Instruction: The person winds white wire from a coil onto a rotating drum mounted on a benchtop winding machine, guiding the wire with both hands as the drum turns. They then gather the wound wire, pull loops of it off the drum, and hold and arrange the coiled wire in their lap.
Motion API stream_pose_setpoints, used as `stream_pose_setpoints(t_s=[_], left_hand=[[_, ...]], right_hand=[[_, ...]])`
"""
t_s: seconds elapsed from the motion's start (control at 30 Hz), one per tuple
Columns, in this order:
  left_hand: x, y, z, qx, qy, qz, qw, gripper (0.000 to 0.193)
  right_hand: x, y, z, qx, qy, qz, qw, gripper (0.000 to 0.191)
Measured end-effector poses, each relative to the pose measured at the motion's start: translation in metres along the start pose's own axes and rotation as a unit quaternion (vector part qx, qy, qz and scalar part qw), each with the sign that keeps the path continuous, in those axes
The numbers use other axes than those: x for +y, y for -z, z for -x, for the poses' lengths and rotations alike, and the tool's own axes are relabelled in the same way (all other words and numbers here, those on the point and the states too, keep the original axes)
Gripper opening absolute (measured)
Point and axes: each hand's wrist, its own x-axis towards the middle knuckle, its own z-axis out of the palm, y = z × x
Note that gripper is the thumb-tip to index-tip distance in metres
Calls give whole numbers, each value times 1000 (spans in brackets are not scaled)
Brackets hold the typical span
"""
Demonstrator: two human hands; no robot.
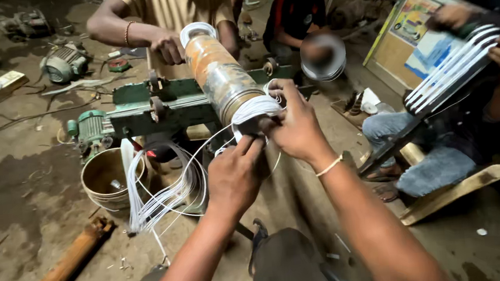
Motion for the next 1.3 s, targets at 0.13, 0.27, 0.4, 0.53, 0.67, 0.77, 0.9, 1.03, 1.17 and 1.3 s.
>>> stream_pose_setpoints(t_s=[0.13,0.27,0.4,0.53,0.67,0.77,0.9,1.03,1.17,1.3], left_hand=[[-1,0,3,-25,17,-6,1000,46],[0,2,6,4,2,10,1000,45],[-1,3,7,0,5,12,1000,39],[-1,0,6,21,-11,9,1000,38],[5,-2,8,21,-9,-56,998,37],[10,-4,12,41,-4,-88,995,33],[9,-7,17,71,-21,-105,992,35],[1,-5,22,40,-30,-125,991,41],[-9,17,18,-54,-90,-144,984,52],[-22,46,-11,-166,-176,-220,945,57]], right_hand=[[-4,3,6,63,112,142,981,51],[-3,-5,3,80,113,146,980,49],[-1,-17,-4,126,153,180,963,49],[8,-26,-3,177,127,174,960,52],[17,-28,1,185,110,145,966,55],[15,-27,5,171,70,101,978,56],[0,-20,27,113,128,-36,985,77],[-11,-5,76,162,138,93,973,46],[-11,2,89,-32,158,111,981,53],[-10,-4,80,-31,141,147,979,45]])
